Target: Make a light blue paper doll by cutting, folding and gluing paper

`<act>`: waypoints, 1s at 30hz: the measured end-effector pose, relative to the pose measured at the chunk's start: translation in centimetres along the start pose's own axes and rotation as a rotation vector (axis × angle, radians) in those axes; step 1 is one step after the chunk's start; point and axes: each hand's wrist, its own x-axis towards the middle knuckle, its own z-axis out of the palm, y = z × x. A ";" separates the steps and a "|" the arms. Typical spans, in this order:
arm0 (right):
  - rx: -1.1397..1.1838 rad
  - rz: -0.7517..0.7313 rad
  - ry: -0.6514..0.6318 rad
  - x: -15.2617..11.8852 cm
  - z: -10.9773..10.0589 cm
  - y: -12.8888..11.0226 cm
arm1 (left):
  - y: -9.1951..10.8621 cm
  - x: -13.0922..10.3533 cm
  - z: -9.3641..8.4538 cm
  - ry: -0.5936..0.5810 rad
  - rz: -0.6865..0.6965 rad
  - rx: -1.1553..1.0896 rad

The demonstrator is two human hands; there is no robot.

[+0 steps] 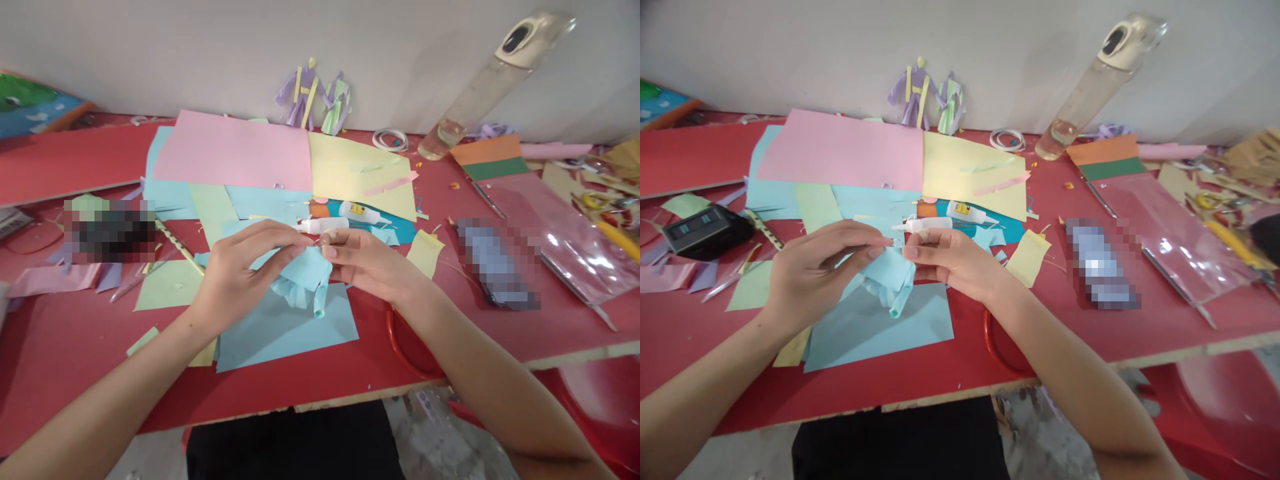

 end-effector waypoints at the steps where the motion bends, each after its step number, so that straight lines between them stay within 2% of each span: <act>1: 0.002 0.000 -0.020 0.0 0.0 0.0 | 0.0 0.0 0.0 0.007 -0.002 -0.018; 9: 0.051 0.060 -0.124 -0.2 0.4 0.4 | 0.2 0.0 0.1 0.033 -0.013 -0.248; 16: -0.001 0.012 -0.108 -0.3 0.5 0.5 | 0.2 -0.1 0.1 0.051 -0.012 -0.249; 24: -0.253 -0.141 -0.125 -0.4 1.3 0.4 | -0.1 0.2 0.0 0.001 0.084 -0.351; 27: -0.282 -0.180 -0.204 -0.4 1.2 0.5 | 0.0 0.2 -0.2 -0.030 0.095 -0.392; 30: -0.312 -0.156 -0.325 -0.2 0.8 0.8 | 0.3 0.1 -0.2 -0.094 0.084 -0.427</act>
